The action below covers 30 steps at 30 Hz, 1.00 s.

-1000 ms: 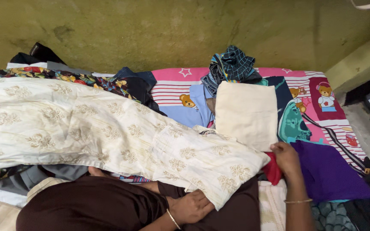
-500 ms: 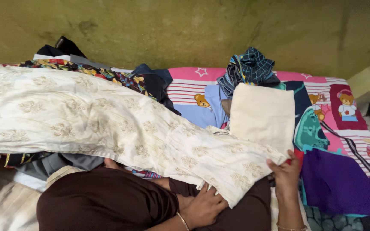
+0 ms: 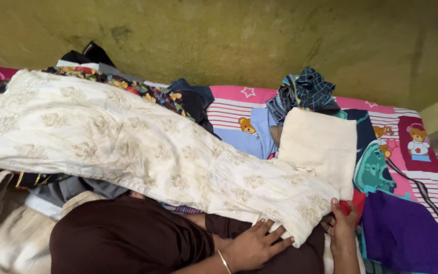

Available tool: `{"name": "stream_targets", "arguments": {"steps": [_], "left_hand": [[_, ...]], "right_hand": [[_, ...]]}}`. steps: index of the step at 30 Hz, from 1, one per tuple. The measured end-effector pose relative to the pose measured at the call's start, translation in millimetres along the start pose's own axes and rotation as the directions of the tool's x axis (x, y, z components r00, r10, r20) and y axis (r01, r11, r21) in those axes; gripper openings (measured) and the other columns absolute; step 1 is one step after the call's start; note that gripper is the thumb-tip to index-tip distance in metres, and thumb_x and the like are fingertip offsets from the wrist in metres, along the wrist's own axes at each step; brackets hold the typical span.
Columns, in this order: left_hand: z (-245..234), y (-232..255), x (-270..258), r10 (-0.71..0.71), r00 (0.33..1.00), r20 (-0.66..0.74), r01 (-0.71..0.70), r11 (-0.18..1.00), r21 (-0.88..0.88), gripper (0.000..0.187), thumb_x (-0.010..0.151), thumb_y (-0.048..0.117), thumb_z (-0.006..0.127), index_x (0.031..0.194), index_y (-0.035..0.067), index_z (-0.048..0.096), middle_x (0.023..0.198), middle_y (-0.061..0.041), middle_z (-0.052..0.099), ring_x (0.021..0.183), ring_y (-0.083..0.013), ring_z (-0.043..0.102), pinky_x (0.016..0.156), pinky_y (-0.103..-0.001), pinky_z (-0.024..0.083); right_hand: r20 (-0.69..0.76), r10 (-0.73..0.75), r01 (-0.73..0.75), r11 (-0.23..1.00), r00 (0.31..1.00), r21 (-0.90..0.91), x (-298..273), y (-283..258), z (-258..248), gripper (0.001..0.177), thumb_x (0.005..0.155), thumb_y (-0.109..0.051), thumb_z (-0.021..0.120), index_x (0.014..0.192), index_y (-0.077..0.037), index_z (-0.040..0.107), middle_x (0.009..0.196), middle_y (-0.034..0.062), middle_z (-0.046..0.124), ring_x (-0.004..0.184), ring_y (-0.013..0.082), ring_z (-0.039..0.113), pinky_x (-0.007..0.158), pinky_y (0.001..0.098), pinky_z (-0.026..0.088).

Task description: The person folds various items of clothing, including an embroidered white garment, socks, and floral-patterned pieces, on a bed.

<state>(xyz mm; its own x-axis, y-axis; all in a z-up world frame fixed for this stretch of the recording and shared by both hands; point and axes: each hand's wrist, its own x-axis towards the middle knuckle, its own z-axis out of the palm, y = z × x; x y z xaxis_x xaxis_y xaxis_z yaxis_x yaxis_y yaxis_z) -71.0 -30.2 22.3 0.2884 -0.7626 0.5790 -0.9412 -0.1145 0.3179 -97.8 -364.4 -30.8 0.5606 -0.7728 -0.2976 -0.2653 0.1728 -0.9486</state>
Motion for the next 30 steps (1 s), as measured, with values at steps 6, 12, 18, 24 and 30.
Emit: {"name": "stream_targets", "arguments": {"steps": [6,12,18,24,30], "left_hand": [[-18.4,-48.3,-13.3,-0.471,0.844,-0.256,0.44,0.881,-0.172,0.011,0.089,0.015,0.07,0.082,0.006,0.069,0.076,-0.014,0.069,0.065,-0.0334,0.066,0.061,-0.044,0.056],[-60.1,-171.4,-33.4,-0.833,0.475,-0.284,0.846,0.521,-0.114,0.035,0.086,0.022,0.068,0.113,0.0,0.069,0.099,-0.022,0.074,0.095,-0.0414,0.069,0.085,-0.046,0.055],[-58.5,-179.3,-8.7,-0.983,0.167,0.08,0.983,0.16,-0.084,0.041,0.081,0.046,0.078,0.097,0.009,0.074,0.093,-0.016,0.076,0.092,-0.0357,0.073,0.081,-0.046,0.057],[-48.9,-179.2,-19.0,-0.961,0.261,-0.091,0.964,0.265,-0.036,0.04,0.069,0.04,0.087,0.091,0.01,0.073,0.085,-0.016,0.075,0.081,-0.0361,0.073,0.071,-0.046,0.058],[-45.7,-178.5,-22.9,-0.916,0.352,-0.194,0.935,0.354,0.025,0.028,0.065,0.032,0.087,0.074,0.008,0.077,0.081,-0.017,0.074,0.08,-0.0375,0.07,0.068,-0.047,0.057]], "right_hand": [[-0.098,-0.009,0.001,0.997,0.995,-0.075,-4.8,-19.4,15.3,0.089,0.091,-0.032,0.076,0.158,-0.011,0.022,0.108,0.0136,0.061,0.071,0.0208,0.055,0.06,0.0371,0.046],[-0.076,-0.774,0.759,0.632,0.629,-0.159,-72.5,-36.8,18.0,0.053,0.1,-0.001,0.075,0.142,0.002,0.041,0.141,0.0137,0.048,0.123,0.0177,0.055,0.095,0.0292,0.054],[0.058,-0.907,0.897,0.401,0.417,-0.189,-174.2,-51.4,59.5,0.011,0.092,0.001,0.067,0.101,0.0,0.062,0.11,0.0147,0.063,0.101,0.0225,0.062,0.091,0.0357,0.051],[0.758,-0.534,0.912,0.362,0.375,-0.196,-219.5,-25.8,119.6,0.015,0.081,-0.007,0.075,0.096,-0.004,0.073,0.102,0.0106,0.073,0.106,0.029,0.067,0.094,0.0423,0.052],[0.744,-0.525,0.91,0.276,0.413,-0.31,-214.9,-30.4,132.4,0.018,0.079,-0.008,0.075,0.096,-0.002,0.071,0.107,0.0133,0.069,0.112,0.0338,0.062,0.098,0.0444,0.049]]}}
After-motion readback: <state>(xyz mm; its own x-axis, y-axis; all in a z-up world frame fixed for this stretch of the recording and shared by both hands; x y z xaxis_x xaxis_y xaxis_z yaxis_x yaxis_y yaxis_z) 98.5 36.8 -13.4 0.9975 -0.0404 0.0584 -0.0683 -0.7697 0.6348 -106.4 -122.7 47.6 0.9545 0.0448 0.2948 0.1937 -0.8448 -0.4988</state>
